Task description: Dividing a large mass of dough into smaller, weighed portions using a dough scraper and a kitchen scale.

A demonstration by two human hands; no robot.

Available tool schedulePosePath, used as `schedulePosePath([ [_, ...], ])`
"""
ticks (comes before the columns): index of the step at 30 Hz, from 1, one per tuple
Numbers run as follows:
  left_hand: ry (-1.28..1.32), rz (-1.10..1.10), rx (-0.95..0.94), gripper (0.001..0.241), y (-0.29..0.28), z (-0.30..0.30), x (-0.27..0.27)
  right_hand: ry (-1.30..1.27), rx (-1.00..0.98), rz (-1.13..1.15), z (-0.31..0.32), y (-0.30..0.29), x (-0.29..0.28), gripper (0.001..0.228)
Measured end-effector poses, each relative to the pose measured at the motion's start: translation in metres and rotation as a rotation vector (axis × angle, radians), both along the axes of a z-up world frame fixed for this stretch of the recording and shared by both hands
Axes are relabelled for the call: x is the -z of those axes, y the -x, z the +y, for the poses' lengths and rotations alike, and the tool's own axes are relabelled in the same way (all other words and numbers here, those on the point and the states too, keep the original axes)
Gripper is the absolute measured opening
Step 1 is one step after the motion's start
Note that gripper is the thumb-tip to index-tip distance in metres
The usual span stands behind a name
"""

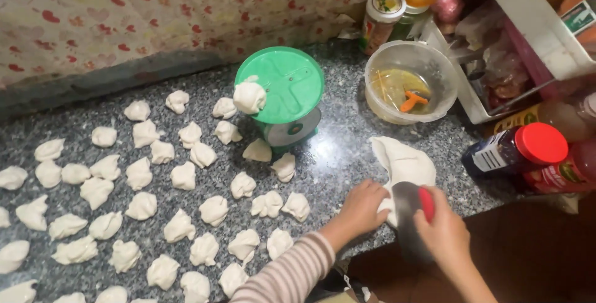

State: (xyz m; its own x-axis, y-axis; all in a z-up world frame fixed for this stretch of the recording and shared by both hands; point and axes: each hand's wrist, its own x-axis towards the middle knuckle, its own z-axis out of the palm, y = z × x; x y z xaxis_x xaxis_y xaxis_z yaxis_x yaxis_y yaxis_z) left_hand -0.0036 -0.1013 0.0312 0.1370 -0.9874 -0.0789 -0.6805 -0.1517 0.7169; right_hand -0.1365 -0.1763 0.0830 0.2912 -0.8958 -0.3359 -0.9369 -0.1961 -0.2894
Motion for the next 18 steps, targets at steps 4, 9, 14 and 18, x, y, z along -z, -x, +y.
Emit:
schedulePosePath([
  [4, 0.032, -0.014, -0.123, 0.024, -0.002, 0.021, 0.010, -0.013, -0.129, -0.051, -0.002, -0.024, 0.019, 0.047],
  [9, 0.370, 0.016, -0.309, 0.018, -0.013, 0.022, 0.027, -0.016, -0.084, -0.099, -0.014, -0.062, 0.025, 0.044],
  [14, 0.728, -0.012, -0.576, 0.020, -0.046, 0.013, -0.013, 0.014, -0.011, -0.388, -0.033, -0.067, 0.047, 0.049],
  [18, 0.942, -0.200, -0.564, 0.032, -0.096, 0.011, -0.096, -0.022, 0.017, -0.491, -0.021, -0.049, 0.035, 0.046],
])
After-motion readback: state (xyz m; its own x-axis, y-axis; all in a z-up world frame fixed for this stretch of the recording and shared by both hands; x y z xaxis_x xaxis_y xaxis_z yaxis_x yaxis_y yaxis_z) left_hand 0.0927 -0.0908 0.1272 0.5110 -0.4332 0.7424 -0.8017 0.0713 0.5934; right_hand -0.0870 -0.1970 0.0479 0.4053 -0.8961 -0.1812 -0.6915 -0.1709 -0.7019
